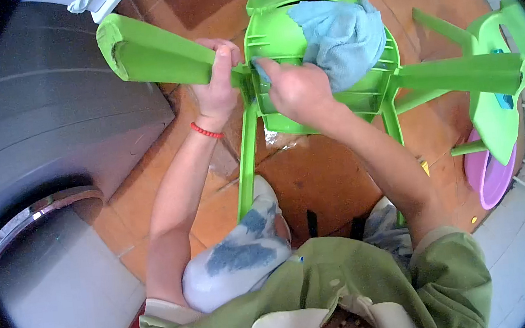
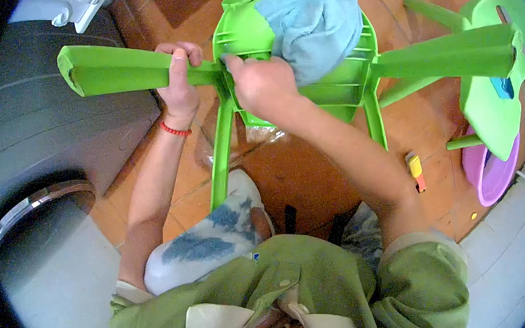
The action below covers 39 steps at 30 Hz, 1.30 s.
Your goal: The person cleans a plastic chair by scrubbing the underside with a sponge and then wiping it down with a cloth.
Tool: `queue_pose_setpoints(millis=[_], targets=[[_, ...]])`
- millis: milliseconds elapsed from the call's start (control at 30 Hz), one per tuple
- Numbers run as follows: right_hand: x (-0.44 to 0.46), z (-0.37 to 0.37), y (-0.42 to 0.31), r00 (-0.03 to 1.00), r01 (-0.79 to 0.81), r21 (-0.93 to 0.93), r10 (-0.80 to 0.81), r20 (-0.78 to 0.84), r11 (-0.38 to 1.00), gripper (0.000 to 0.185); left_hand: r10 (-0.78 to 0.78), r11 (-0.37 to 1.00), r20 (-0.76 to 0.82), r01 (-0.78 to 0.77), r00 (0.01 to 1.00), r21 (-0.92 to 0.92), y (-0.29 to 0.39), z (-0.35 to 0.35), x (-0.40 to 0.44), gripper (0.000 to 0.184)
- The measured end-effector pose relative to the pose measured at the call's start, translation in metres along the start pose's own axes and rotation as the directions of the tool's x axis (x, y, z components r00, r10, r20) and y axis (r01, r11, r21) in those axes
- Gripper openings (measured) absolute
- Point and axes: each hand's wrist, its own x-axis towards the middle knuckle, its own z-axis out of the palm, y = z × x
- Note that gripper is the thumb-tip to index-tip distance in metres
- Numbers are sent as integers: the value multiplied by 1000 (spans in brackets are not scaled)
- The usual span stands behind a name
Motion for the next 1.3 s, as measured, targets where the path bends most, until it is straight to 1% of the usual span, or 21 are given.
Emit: queue_pose_setpoints(millis=[67,167,267,367,400,433,500,533,633,667,767,833,900,933,967,1000,1100,1200,1300], targets=[[-4,10,4,990,39,26,-35,-139,999,41,14,1000,16,-14,1000,12,1,0,2,11],[-11,17,4,997,-71,-160,67,-31,985,40,19,1000,15,-19,1000,11,0,1,0,11],[7,0,-10,956,-215,24,205,210,976,32,13,998,-3,-13,1000,63,5,3,-1,11],[37,-4,-6,839,-364,233,209,502,902,23,0,997,-20,1,1000,77,4,5,-2,12],[40,6,0,814,-475,432,197,546,766,22,-12,997,-29,14,1000,78,3,5,-2,12],[40,10,5,801,-529,547,167,576,649,21,-24,996,-39,27,999,79,4,6,-2,13],[37,9,14,782,-604,713,90,617,356,18,-11,994,-24,13,1000,106,5,6,-2,14],[31,6,12,784,-617,765,65,617,184,10,-3,993,-18,5,1000,117,6,6,-1,14],[20,9,7,811,-583,812,48,583,-22,7,10,990,-10,-9,1000,140,7,8,0,15],[16,9,5,790,-611,791,49,611,-16,36,14,990,-10,-12,1000,144,7,8,0,15],[6,2,-10,845,-526,846,59,532,-93,50,10,987,-7,-8,1000,158,7,6,0,16],[-3,11,-10,869,-494,857,111,482,146,57,4,989,-3,-4,1000,148,5,5,-1,15],[-5,13,-9,898,-438,809,147,415,392,64,0,993,-3,1,1000,120,4,5,-1,15],[-4,9,-9,891,-426,635,178,417,645,62,-3,994,-5,3,1000,107,4,5,-1,15],[-3,3,-9,887,-381,398,209,411,834,59,-15,994,-5,16,1000,107,5,4,-2,15],[0,-4,-12,887,-306,121,236,397,944,57,-28,994,-7,28,1000,107,6,4,-2,16],[14,-7,-13,871,-236,-26,223,439,971,57,-22,994,-1,22,1000,109,6,1,-2,16],[23,-9,-4,877,-100,-124,146,457,987,46,3,995,16,-5,1000,103,3,1,-2,15],[21,-10,-10,895,-77,-223,165,414,972,38,48,997,46,-50,998,63,2,-3,-6,12]])
